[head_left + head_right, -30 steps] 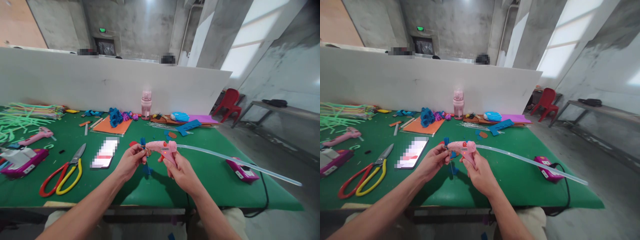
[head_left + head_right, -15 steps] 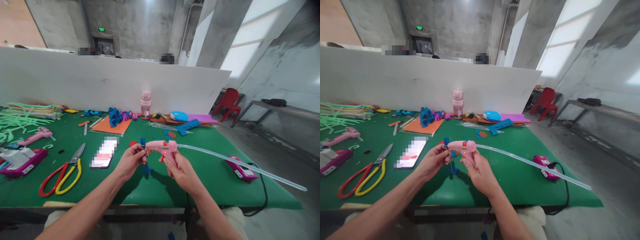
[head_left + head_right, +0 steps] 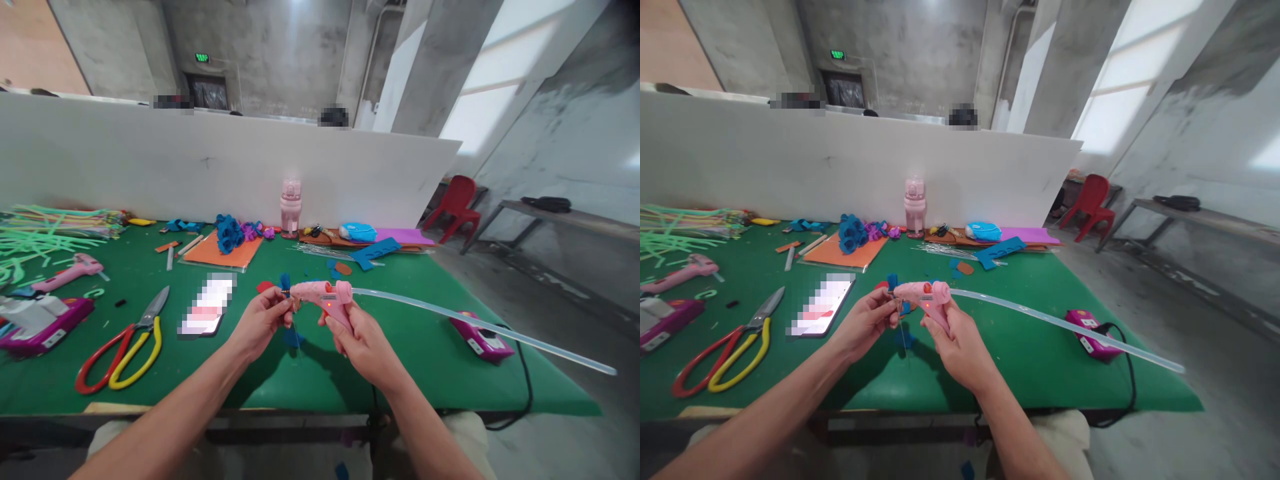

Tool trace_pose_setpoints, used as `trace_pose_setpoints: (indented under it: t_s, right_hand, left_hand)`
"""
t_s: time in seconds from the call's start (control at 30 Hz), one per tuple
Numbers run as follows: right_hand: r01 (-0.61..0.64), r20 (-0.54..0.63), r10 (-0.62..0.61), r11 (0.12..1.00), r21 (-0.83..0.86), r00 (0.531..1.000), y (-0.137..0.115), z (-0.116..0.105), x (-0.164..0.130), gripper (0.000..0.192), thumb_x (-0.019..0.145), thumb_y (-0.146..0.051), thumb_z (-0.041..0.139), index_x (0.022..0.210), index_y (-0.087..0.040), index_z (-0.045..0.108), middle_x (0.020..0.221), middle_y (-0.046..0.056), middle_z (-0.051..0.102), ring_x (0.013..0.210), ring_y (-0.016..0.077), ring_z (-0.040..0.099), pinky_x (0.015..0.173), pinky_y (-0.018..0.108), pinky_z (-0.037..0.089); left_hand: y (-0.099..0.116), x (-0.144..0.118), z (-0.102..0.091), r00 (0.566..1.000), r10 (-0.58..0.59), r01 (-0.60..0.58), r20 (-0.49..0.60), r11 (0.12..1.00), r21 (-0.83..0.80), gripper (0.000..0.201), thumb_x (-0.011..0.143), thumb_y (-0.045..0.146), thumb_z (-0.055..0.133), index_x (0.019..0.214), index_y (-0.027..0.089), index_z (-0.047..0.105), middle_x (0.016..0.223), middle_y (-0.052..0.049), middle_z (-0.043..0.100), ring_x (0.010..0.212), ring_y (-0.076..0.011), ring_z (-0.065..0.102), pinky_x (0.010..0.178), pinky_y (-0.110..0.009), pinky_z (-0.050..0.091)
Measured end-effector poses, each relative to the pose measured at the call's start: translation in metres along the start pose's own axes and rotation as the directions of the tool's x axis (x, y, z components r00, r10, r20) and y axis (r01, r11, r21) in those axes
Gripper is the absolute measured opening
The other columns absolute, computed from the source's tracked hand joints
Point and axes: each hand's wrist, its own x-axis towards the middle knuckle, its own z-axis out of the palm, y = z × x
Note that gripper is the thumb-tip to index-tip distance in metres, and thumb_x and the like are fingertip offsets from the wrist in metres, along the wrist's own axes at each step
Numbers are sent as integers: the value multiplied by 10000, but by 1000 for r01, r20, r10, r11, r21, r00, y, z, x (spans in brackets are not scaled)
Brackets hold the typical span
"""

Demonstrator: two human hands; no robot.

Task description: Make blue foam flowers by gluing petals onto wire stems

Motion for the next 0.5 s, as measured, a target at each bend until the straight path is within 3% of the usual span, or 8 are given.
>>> trace_pose_setpoints:
  t_s: [0.5]
  right_hand:
    - [24,-30,-25,999,-35,999,2,0,-1,246,868,-318,417,995,-147,541,510,-25,475,457,114,449,449,221,384]
  left_hand:
    - [-1,1,0,1000,-5,5,8,1000,25,174,692,216,679,729,141,527,693,0,598,510,-49,502,502,-179,398]
